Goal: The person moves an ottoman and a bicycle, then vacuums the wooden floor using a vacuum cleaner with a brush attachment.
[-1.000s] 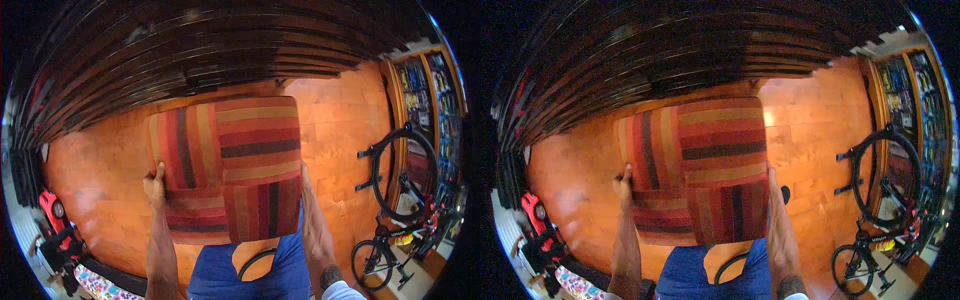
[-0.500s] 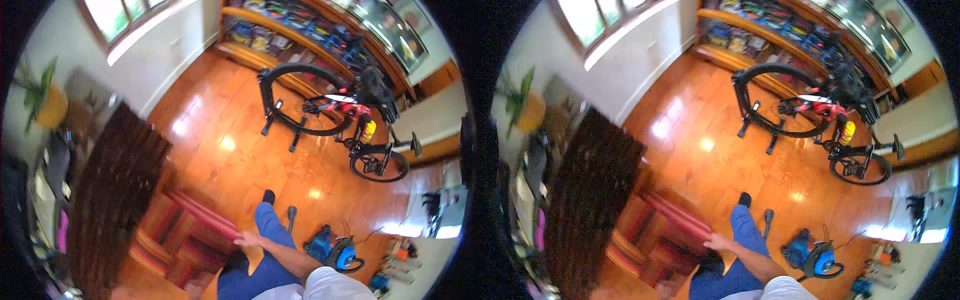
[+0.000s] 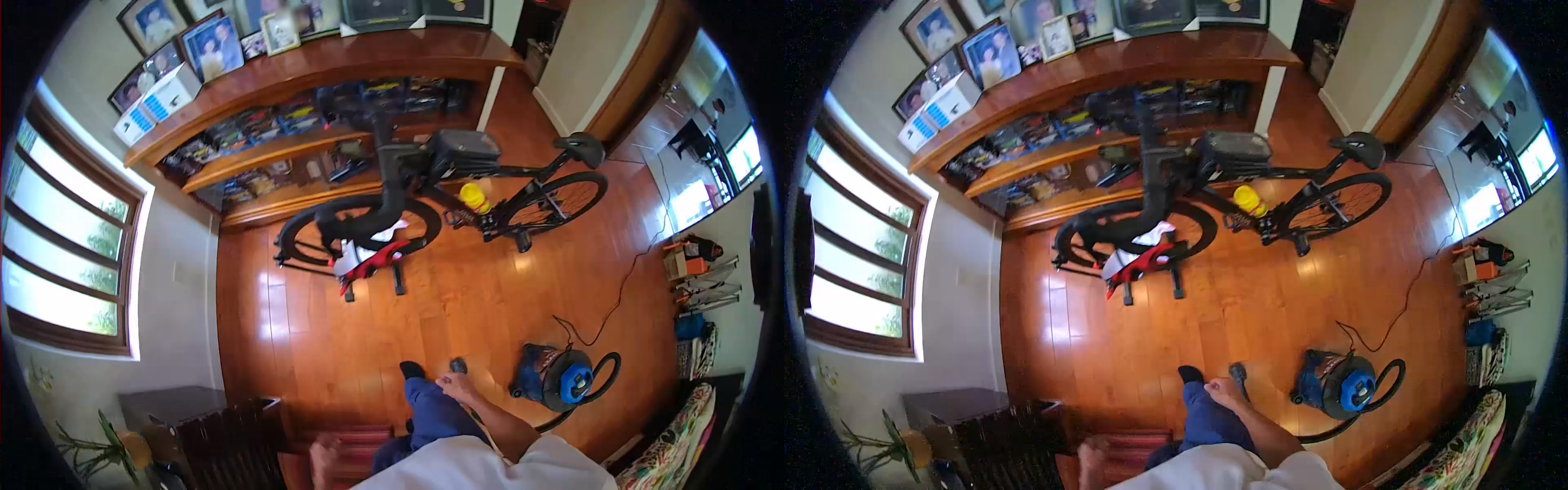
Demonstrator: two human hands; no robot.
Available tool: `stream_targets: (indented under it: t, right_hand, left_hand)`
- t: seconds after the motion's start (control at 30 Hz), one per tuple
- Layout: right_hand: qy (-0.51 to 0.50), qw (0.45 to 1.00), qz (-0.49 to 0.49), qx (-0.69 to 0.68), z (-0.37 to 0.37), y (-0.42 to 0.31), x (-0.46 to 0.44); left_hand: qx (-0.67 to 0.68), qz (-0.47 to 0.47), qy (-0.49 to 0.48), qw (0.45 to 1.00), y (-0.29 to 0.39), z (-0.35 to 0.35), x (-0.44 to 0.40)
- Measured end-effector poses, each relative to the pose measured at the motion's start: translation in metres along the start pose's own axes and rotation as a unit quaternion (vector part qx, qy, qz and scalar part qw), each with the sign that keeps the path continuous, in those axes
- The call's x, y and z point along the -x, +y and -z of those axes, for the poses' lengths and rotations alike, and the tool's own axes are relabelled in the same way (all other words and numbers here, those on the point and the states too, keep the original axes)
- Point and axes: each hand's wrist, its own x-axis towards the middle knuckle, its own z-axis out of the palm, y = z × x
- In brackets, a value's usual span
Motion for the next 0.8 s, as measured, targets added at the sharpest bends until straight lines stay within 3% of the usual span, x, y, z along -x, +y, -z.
stream_targets:
  t: [0.03,0.07,0.1,0.13,0.17,0.2,0.27,0.3,0.33,0.37,0.43,0.5,0.57,0.6,0.63,0.67,0.73,0.8]
  right_hand:
    - [0.006,1.0,-0.001,-0.002,0.014,0.013,0.003]
    - [0.042,0.998,0.005,-0.054,0.021,0.035,0.008]
    - [0.077,0.991,0.01,-0.105,0.031,0.047,0.012]
    - [0.075,0.966,-0.038,-0.246,0.064,0.019,0.047]
    - [0.082,0.966,-0.041,-0.241,0.077,0.026,0.054]
    - [0.108,0.99,0.013,-0.088,0.083,0.043,0.063]
    - [0.134,0.986,0.065,0.073,0.089,0.064,0.074]
    - [0.145,0.983,-0.064,-0.087,0.091,0.066,0.079]
    - [0.15,0.939,-0.188,-0.245,0.1,0.064,0.079]
    - [0.153,0.94,-0.188,-0.24,0.112,0.061,0.076]
    - [0.104,0.96,-0.208,-0.154,0.137,0.05,0.064]
    - [0.048,0.995,0.034,0.075,0.145,0.069,0.033]
    - [0.152,0.988,-0.016,-0.012,0.184,0.022,0.01]
    - [0.164,0.986,0.042,0.01,0.208,0.012,-0.006]
    - [0.216,0.971,0.096,-0.033,0.219,0.019,-0.033]
    - [0.209,0.972,0.107,0.026,0.25,-0.008,-0.043]
    - [0.19,0.965,0.154,0.093,0.322,-0.077,-0.055]
    - [0.236,0.952,0.173,0.095,0.384,-0.128,-0.073]
  left_hand:
    - [-0.128,-0.234,0.026,0.963,0.007,0.01,-0.033]
    - [0.038,-0.114,0.069,0.99,0.048,0.016,-0.055]
    - [-0.04,-0.165,0.096,0.981,0.09,0.029,-0.078]
    - [0.069,-0.176,0.116,0.975,0.091,0.025,-0.114]
    - [0.04,-0.228,0.143,0.962,0.145,0.038,-0.126]
    - [0.125,-0.255,0.168,0.944,0.185,0.041,-0.14]
    - [0.149,-0.283,0.207,0.925,0.304,0.062,-0.129]
    - [0.111,-0.294,0.231,0.921,0.333,0.067,-0.137]
    - [0.148,-0.324,0.254,0.899,0.367,0.067,-0.142]
    - [0.153,-0.322,0.254,0.899,0.399,0.068,-0.144]
    - [0.153,-0.423,0.271,0.851,0.457,0.072,-0.147]
    - [0.11,-0.455,0.237,0.852,0.5,0.072,-0.149]
    - [0.093,-0.466,0.166,0.864,0.531,0.065,-0.154]
    - [0.109,-0.456,0.127,0.874,0.536,0.051,-0.169]
    - [0.096,-0.509,0.148,0.843,0.552,0.041,-0.167]
    - [0.086,-0.52,0.138,0.839,0.562,0.032,-0.171]
    - [0.053,-0.473,0.117,0.872,0.568,0.015,-0.183]
    - [0.013,-0.417,0.112,0.902,0.568,0.001,-0.194]
